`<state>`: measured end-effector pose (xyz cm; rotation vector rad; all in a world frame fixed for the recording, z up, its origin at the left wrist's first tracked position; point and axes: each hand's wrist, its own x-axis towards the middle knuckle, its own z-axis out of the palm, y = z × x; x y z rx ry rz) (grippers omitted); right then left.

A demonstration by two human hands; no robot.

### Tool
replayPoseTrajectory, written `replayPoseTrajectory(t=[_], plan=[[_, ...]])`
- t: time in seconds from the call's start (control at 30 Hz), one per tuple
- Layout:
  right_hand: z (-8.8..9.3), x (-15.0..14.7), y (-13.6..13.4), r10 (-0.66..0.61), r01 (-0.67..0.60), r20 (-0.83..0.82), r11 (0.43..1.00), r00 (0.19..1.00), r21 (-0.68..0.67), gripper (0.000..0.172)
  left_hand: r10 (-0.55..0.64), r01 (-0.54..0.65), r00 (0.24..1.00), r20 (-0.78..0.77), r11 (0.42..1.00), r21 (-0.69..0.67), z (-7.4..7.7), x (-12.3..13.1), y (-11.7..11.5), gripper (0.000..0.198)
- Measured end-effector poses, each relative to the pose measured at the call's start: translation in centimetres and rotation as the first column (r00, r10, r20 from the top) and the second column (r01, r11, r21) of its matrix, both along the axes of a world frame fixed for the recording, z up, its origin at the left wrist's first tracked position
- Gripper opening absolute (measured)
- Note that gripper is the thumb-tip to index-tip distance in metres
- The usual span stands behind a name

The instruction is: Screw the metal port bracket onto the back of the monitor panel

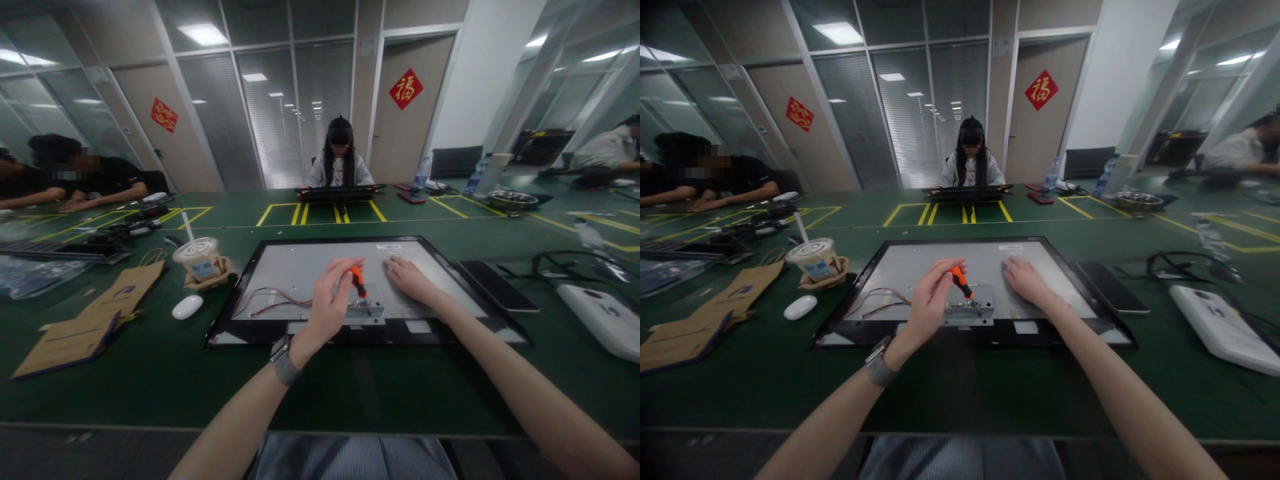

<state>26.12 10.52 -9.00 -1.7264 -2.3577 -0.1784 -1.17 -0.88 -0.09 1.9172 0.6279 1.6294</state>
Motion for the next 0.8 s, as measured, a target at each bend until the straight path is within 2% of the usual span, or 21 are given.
replayPoseTrajectory(t=[0.07, 0.27, 0.57, 0.8], plan=[[-0.03, 0.0, 0.01, -0.003, 0.003, 0.001, 1.0, 1.0, -0.002, 0.047, -0.004, 0.004, 1.0, -0.008, 1.0, 0.0, -0.13, 0.03, 0.07, 0.029], [-0.41, 0.06, 0.14, -0.013, 0.012, 0.015, 1.0, 1.0, 0.021, 0.047, 0.105, -0.104, 0.994, -0.024, 0.993, 0.06, -0.17, 0.1, 0.11, 0.02], [-0.33, 0.13, 0.19, 0.014, -0.014, 0.027, 0.999, 1.0, 0.032, 0.048, -0.043, 0.043, 0.999, -0.004, 0.999, -0.009, 0.12, -0.02, -0.13, 0.029], [-0.33, 0.13, 0.2, 0.0, 0.0, 0.02, 1.0, 1.0, 0.02, 0.048, -0.004, 0.004, 1.0, -0.023, 1.0, 0.022, 0.3, 0.04, -0.29, 0.026]])
